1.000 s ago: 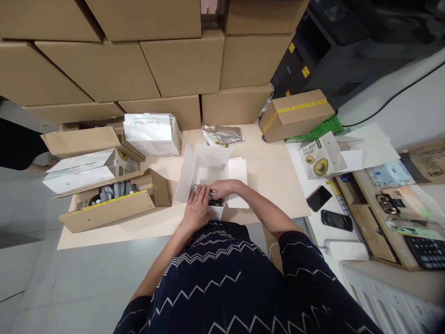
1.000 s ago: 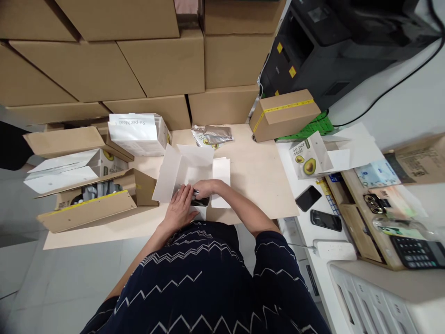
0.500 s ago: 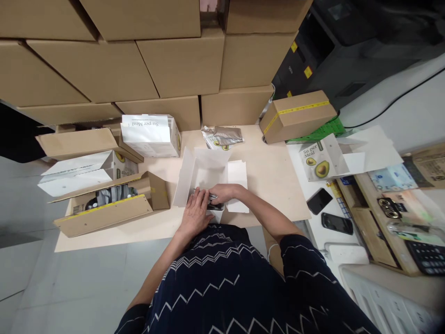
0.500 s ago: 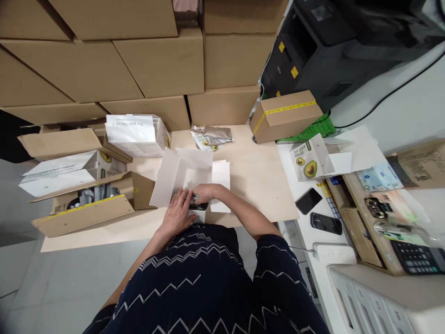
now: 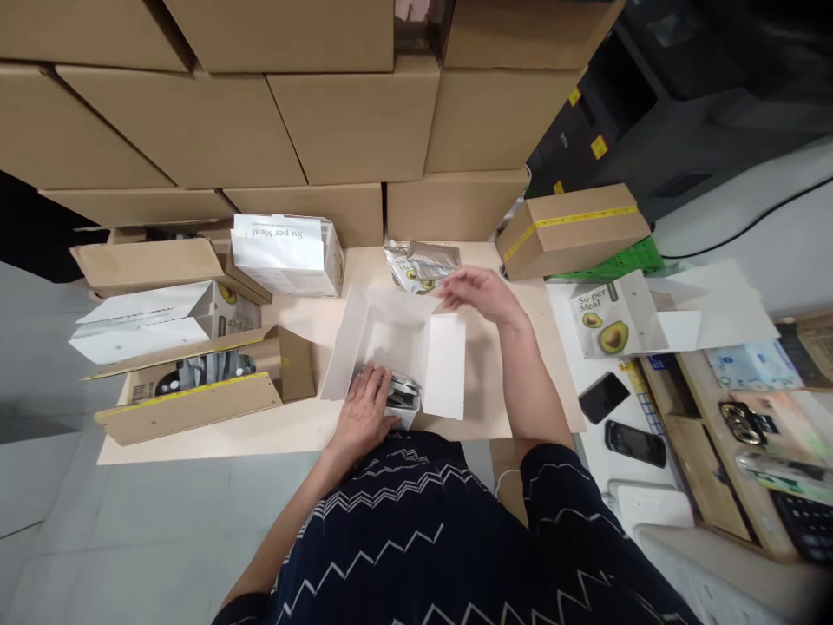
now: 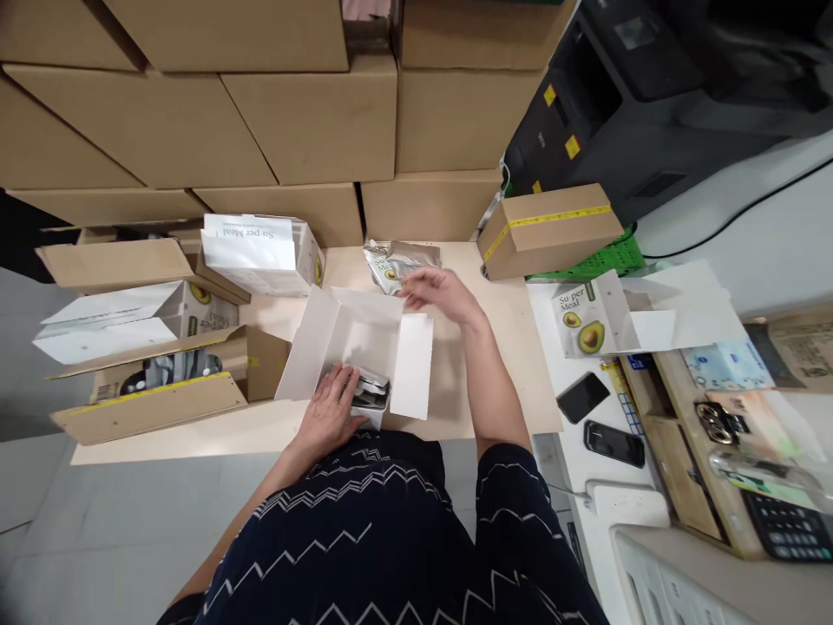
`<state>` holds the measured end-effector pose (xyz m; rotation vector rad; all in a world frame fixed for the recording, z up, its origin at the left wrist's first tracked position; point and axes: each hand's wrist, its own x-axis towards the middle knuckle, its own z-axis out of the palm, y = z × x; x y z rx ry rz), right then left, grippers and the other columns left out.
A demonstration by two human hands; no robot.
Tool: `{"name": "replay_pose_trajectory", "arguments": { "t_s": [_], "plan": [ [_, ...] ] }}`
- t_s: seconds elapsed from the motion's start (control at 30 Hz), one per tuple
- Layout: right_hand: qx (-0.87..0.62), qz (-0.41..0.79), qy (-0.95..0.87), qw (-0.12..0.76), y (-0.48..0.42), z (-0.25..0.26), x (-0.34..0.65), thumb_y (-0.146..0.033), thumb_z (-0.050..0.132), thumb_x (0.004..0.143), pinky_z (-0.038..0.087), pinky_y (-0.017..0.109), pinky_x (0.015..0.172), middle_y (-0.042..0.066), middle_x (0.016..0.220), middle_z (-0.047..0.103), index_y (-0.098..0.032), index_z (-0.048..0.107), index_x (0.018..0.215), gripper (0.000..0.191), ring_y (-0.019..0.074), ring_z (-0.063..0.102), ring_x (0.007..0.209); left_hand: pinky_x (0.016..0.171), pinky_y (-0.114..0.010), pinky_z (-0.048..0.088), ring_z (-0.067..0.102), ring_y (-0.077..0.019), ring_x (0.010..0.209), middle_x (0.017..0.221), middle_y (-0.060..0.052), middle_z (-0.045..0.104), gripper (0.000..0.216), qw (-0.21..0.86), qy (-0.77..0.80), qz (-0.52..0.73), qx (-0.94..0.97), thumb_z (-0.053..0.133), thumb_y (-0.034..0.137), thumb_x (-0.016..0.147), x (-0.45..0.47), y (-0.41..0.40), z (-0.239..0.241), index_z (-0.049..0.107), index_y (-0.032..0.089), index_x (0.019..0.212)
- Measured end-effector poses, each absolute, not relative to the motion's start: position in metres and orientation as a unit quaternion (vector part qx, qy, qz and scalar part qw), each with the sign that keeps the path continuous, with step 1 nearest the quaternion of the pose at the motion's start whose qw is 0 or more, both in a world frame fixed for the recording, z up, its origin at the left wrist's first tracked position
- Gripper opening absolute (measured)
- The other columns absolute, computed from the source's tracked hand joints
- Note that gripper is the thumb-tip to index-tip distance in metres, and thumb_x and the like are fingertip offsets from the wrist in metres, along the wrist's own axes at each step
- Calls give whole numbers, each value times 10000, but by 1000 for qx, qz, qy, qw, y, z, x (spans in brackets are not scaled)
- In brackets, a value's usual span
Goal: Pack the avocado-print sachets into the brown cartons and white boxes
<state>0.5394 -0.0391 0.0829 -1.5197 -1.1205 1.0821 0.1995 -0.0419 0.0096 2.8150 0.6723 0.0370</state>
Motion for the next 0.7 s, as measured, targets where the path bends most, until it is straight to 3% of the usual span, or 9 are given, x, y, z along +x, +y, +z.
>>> {"name": "replay_pose_trajectory", "arguments": {
  "t_s": [0.07,0.17,0.27,0.4,0.47,0.57,0.7],
  "plan": [
    [-720,322,-389,476,-17,52,571,-477,564,883,549,320,769,88,1001,710,-158,626,1123,404,163,677,822,1184,-506,291,173,-349,1495,1549,-200,355,872,124,232,12,965,632,395,827,200,-42,11,225,79,1531],
    [-845,195,-381,320,18,0,603,-362,641,832,488,394,964,158,1198,651,-113,596,1231,473,247,619,1087,1184,-509,290,155,-348,1499,1556,-191,347,884,127,231,7,964,622,386,828,199,-42,11,194,88,1542],
    [-877,159,-427,149,46,-37,619,-293,658,822,364,453,1097,175,1513,398,-148,468,1417,641,315,410,1344,1187,-506,286,138,-341,1503,1562,-182,340,878,129,230,1,965,596,383,840,199,-43,12,168,95,1550],
    [-893,156,-422,13,70,-67,628,-273,628,852,332,542,1068,149,1620,172,-239,332,1510,722,387,293,1389,1185,-524,278,136,-337,1504,1568,-172,334,855,132,237,-14,962,554,385,862,198,-44,14,140,118,1561],
    [-895,175,-411,-10,76,-79,630,-284,556,897,363,526,1024,184,1599,206,-235,315,1520,669,381,366,1334,1183,-529,276,138,-338,1504,1569,-166,333,838,133,242,-23,961,539,394,871,198,-44,14,146,124,1560],
    [-888,183,-421,-10,74,-93,626,-259,419,945,393,482,988,241,1472,399,-176,338,1512,580,347,470,1235,1191,-518,265,134,-332,1506,1565,-165,342,827,131,242,-24,961,540,406,877,198,-44,15,168,112,1555],
    [-888,146,-437,-11,51,-95,611,-149,313,944,386,466,983,249,1333,537,-135,385,1488,549,332,506,1196,1200,-518,248,135,-326,1507,1558,-167,353,822,131,235,-10,963,538,408,881,198,-43,17,173,107,1553]
  ]
}}
